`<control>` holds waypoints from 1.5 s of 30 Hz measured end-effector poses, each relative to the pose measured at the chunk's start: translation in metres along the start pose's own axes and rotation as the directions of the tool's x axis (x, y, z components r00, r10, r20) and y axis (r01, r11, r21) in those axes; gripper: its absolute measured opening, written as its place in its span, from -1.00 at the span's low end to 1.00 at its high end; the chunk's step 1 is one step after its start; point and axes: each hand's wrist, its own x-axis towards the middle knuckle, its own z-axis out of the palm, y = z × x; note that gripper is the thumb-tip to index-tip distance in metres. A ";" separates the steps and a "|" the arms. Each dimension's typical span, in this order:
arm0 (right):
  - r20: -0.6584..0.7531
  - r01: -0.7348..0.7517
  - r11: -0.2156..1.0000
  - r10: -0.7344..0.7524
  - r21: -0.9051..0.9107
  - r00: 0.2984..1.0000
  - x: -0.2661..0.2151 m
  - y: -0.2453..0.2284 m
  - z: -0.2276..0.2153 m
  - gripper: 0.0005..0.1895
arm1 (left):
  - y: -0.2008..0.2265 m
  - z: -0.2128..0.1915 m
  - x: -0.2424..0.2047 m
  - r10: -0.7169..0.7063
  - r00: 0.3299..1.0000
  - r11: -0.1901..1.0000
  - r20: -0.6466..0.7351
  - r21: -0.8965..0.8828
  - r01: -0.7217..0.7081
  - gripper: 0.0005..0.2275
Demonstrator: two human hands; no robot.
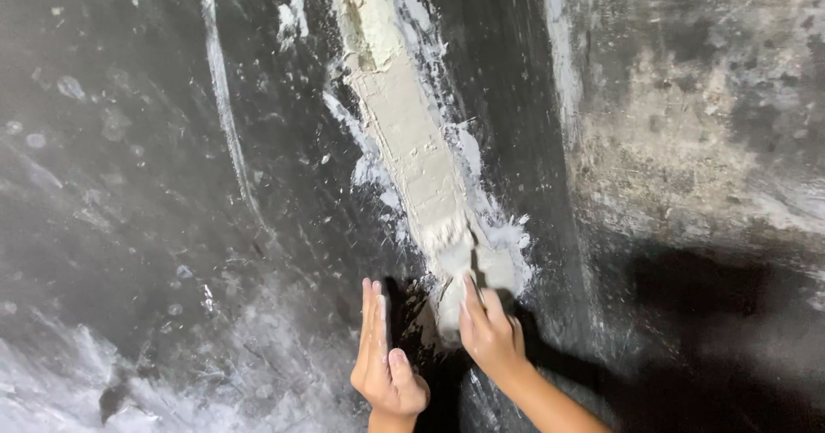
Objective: The person applies plaster onto a wall groove using a putty knife, mixes plaster inside a container with the putty knife, and opens a cabinet door by hand.
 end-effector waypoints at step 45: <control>0.068 -0.194 0.976 0.202 -0.103 0.977 -0.109 -0.040 -0.109 -0.60 | 0.033 -0.036 -0.139 -0.293 0.948 0.954 0.121 -0.026 0.298 -0.57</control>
